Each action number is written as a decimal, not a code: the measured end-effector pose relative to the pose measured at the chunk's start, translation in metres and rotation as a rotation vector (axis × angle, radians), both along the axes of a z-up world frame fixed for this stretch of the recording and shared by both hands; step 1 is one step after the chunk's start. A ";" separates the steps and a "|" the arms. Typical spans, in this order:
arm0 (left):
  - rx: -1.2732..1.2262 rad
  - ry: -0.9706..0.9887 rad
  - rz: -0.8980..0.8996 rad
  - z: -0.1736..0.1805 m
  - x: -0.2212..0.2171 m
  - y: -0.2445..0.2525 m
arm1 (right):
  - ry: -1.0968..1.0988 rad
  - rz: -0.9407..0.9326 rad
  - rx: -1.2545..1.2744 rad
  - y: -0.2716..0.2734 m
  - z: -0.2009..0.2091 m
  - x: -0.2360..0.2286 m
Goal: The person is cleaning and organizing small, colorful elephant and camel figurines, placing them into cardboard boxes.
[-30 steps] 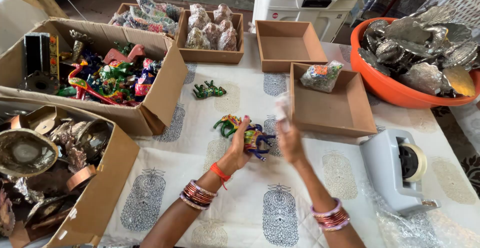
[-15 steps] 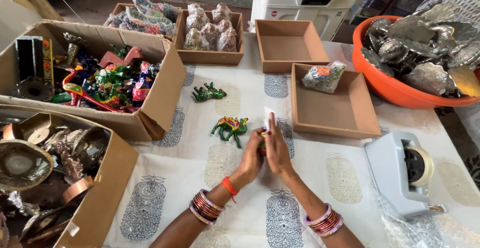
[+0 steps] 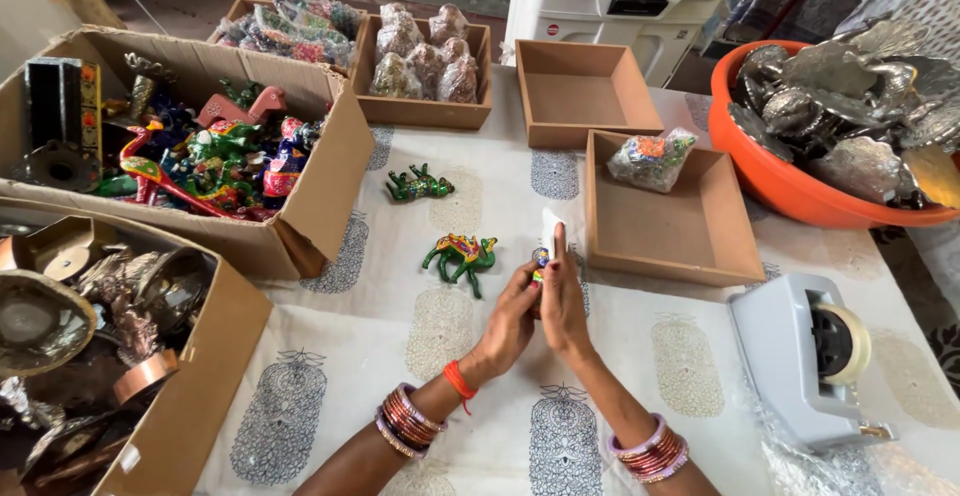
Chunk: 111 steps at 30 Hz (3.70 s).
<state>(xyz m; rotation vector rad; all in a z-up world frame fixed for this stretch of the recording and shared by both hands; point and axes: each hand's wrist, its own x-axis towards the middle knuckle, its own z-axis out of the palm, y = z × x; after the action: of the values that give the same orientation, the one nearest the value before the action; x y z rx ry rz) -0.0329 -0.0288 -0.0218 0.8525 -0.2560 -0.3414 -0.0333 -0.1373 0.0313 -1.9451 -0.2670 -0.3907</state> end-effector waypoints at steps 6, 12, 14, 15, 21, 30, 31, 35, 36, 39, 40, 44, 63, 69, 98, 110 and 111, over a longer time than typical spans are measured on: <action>0.241 -0.214 0.221 0.001 0.020 0.029 | -0.263 -0.015 -0.446 0.045 -0.017 -0.032; -0.063 0.185 0.044 -0.012 0.020 0.006 | -0.169 -0.113 -0.383 0.015 -0.018 0.003; -0.082 0.103 0.001 -0.015 0.017 0.004 | -0.101 -0.076 -0.251 0.001 -0.016 0.009; -0.102 0.019 -0.039 -0.016 0.016 0.003 | -0.036 -0.036 -0.118 -0.006 -0.014 0.013; -0.099 0.354 0.139 0.047 0.008 0.029 | -0.310 0.016 -0.502 0.048 -0.013 -0.035; -0.218 0.035 -0.055 -0.043 0.020 -0.004 | -0.138 -0.013 -0.171 -0.004 0.003 -0.002; -0.222 0.030 -0.056 -0.021 0.016 0.002 | -0.142 -0.014 -0.175 0.002 -0.003 -0.012; -0.214 0.263 -0.022 0.025 0.007 0.015 | -0.306 0.021 -0.560 0.019 -0.014 -0.049; -0.266 0.308 -0.013 0.027 0.008 0.018 | -0.280 0.057 -0.606 0.024 -0.013 -0.056; -0.142 0.242 -0.010 -0.049 0.024 0.007 | -0.370 -0.067 -0.612 0.012 -0.009 -0.032; -0.138 0.241 -0.008 -0.055 0.024 0.003 | -0.371 -0.067 -0.608 0.007 -0.005 -0.024; -0.306 0.155 -0.070 -0.019 0.011 -0.004 | -0.167 -0.041 -0.191 -0.001 0.003 -0.016; -0.249 0.094 -0.031 -0.026 0.016 0.000 | -0.036 0.078 0.039 -0.002 0.001 -0.019; -0.271 0.383 0.094 0.019 0.011 0.011 | -0.168 0.050 -0.258 0.004 -0.024 -0.036; -0.226 0.213 0.034 0.004 0.011 0.008 | -0.113 0.080 -0.115 0.012 -0.017 -0.040; -0.226 0.185 -0.057 -0.009 0.009 -0.002 | 0.103 0.019 0.168 -0.025 -0.049 -0.008; -0.300 0.213 -0.006 -0.012 0.012 0.001 | -0.012 0.082 0.124 -0.005 -0.019 -0.022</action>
<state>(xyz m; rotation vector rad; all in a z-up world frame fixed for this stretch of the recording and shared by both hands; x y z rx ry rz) -0.0206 -0.0281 -0.0337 0.5155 -0.1069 -0.3853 -0.0556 -0.1421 0.0121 -1.8049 -0.3219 -0.3565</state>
